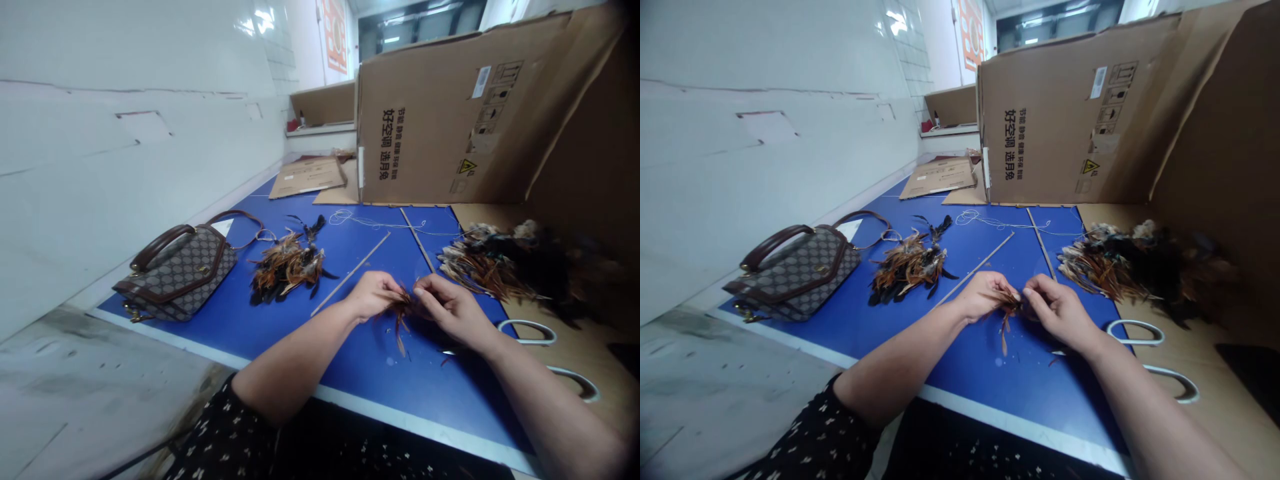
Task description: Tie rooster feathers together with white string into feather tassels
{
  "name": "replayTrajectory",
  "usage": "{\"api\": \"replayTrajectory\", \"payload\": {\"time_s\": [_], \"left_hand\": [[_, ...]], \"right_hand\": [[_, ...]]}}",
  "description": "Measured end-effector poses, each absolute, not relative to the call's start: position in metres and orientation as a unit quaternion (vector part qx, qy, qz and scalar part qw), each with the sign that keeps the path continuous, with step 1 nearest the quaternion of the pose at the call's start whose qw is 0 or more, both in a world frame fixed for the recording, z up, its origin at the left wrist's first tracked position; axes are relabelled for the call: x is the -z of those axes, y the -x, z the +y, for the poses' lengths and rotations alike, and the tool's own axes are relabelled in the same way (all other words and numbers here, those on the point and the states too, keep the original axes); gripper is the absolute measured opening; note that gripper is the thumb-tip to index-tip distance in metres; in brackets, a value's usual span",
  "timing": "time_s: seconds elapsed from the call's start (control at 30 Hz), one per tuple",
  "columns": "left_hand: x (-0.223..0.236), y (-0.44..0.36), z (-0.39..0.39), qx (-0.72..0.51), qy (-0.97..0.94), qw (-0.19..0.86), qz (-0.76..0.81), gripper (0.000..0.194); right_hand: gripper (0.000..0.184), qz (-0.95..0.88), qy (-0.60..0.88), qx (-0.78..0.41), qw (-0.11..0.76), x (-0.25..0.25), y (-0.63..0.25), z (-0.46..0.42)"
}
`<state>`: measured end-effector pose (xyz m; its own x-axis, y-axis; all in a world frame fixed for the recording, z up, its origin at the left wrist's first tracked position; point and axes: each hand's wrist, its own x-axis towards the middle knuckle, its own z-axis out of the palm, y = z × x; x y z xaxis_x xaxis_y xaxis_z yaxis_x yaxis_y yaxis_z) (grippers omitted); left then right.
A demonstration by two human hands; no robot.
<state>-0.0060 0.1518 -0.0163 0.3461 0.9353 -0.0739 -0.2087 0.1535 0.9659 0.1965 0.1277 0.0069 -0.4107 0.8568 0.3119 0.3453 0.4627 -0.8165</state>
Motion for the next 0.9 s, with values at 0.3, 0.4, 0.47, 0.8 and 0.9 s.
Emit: {"api": "replayTrajectory", "payload": {"time_s": [0.3, 0.4, 0.47, 0.8, 0.9], "left_hand": [[0.002, 0.007, 0.149, -0.458, -0.435, 0.672, 0.386, 0.054], [-0.002, 0.008, 0.15, -0.45, -0.422, 0.679, 0.398, 0.053], [-0.003, 0.01, 0.151, -0.447, -0.422, 0.683, 0.395, 0.051], [-0.002, 0.008, 0.145, -0.509, -0.59, 0.516, 0.355, 0.03], [0.0, 0.005, 0.142, -0.517, -0.641, 0.458, 0.335, 0.024]], "right_hand": [[0.025, -0.788, 0.374, -0.328, 0.362, -0.014, -0.203, 0.126], [0.026, -0.821, 0.354, -0.297, 0.335, -0.017, -0.206, 0.126], [0.025, -0.841, 0.336, -0.279, 0.318, -0.018, -0.207, 0.127], [0.025, -0.835, 0.335, -0.258, 0.352, -0.018, -0.208, 0.13], [0.024, -0.766, 0.388, -0.313, 0.406, -0.016, -0.208, 0.13]]}}
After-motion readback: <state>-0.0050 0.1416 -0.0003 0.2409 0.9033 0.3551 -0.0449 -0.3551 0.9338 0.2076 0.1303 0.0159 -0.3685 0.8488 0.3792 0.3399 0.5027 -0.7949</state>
